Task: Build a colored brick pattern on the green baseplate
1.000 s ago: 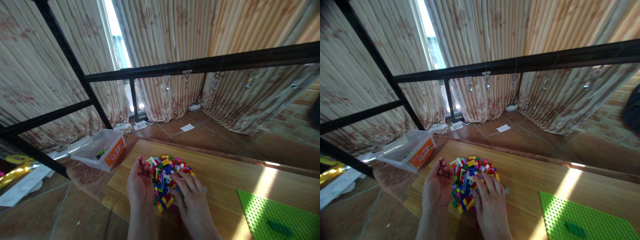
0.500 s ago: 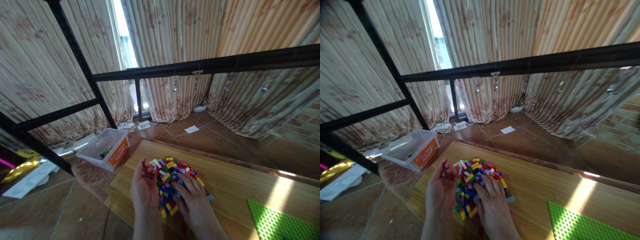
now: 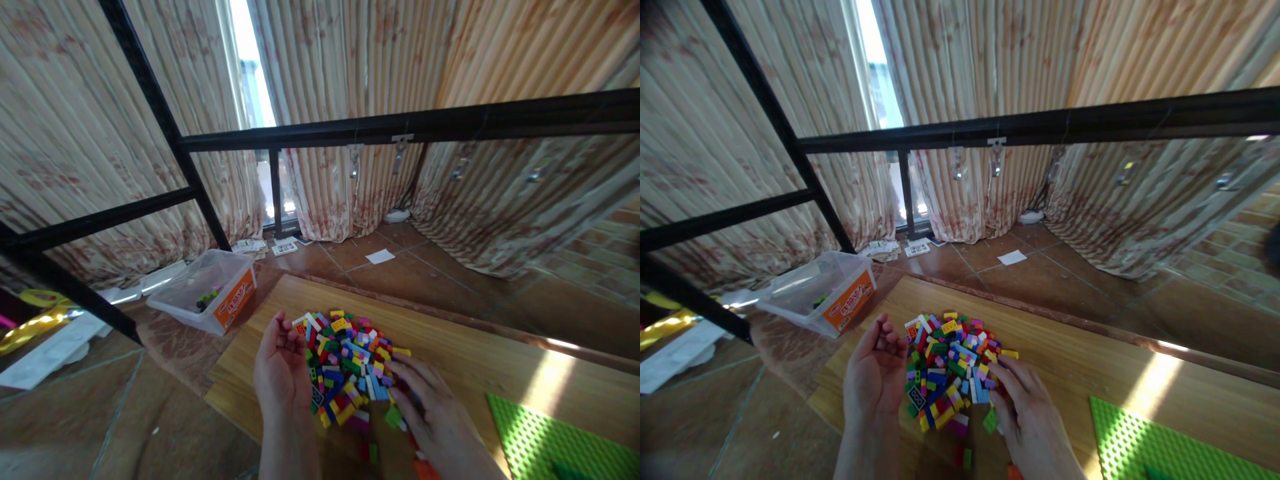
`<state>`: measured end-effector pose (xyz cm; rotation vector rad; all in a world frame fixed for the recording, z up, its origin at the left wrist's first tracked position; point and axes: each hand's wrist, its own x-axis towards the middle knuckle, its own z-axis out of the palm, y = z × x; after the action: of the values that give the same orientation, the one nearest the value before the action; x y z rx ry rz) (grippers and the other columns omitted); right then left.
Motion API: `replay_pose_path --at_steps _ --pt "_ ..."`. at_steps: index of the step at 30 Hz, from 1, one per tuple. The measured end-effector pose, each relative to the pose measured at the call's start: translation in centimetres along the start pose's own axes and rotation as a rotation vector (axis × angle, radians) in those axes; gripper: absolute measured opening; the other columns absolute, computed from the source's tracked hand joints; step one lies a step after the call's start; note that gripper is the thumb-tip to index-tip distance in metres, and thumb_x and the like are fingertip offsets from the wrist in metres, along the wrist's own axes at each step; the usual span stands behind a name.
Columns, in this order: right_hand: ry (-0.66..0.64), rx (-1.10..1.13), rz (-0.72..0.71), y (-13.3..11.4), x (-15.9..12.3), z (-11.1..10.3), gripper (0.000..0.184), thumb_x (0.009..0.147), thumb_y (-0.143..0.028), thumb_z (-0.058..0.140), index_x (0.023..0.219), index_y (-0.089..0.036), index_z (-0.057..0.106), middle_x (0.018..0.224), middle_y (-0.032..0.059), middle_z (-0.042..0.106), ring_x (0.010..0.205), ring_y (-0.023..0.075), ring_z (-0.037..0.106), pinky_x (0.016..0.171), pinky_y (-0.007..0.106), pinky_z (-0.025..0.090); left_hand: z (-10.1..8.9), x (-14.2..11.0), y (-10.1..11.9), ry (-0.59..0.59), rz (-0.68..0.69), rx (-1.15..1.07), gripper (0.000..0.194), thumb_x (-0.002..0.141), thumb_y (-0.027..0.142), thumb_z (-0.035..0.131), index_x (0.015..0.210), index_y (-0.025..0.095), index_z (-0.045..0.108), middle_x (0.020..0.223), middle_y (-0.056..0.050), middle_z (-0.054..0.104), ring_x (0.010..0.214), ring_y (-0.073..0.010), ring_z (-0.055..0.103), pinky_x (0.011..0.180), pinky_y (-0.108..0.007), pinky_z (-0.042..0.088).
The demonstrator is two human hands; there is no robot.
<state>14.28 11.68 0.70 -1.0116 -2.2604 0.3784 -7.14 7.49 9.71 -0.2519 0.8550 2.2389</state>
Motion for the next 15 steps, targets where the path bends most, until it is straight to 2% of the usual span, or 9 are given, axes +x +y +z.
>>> replay_pose_path --at_steps 4,9,12,15 --pt "-0.011 -0.018 0.002 -0.8 2.6 0.2 0.03 0.09 -0.03 0.048 0.117 -0.023 0.059 0.121 0.0097 0.06 0.108 0.0237 0.057 0.09 0.042 0.05 0.1 0.1 0.0 -0.003 0.0 -0.011 0.011 0.083 0.009 0.053 0.083 0.011 0.064 0.067 0.003 0.056 0.052 -0.0027 0.05 0.05 -0.014 0.043" --pt "-0.093 -0.096 -0.081 -4.2 6.1 1.7 0.038 0.089 -0.028 0.051 0.126 -0.021 0.054 0.131 0.0116 0.055 0.118 0.0271 0.05 0.097 0.048 0.043 0.1 0.0 0.2 0.003 0.0 -0.016 0.012 0.083 0.009 0.052 0.083 0.011 0.064 0.066 0.003 0.055 0.051 -0.003 0.05 0.05 -0.015 0.042" --pt "-0.187 -0.104 -0.136 -6.3 6.4 2.8 0.039 0.087 -0.023 0.053 0.126 -0.023 0.055 0.133 0.0092 0.054 0.123 0.0277 0.047 0.104 0.051 0.036 0.1 0.0 0.4 0.003 0.005 -0.013 0.013 0.084 0.01 0.051 0.084 0.012 0.064 0.065 0.003 0.055 0.05 -0.0035 0.049 0.05 -0.015 0.043" --pt "-0.253 -0.06 -0.188 -7.1 5.6 3.4 0.046 0.085 -0.021 0.056 0.131 -0.025 0.051 0.133 0.0052 0.055 0.123 0.026 0.047 0.107 0.05 0.032 0.1 0.1 0.6 -0.001 0.0 -0.021 0.014 0.084 0.01 0.05 0.082 0.012 0.063 0.065 0.002 0.055 0.05 -0.0034 0.049 0.05 -0.015 0.042"
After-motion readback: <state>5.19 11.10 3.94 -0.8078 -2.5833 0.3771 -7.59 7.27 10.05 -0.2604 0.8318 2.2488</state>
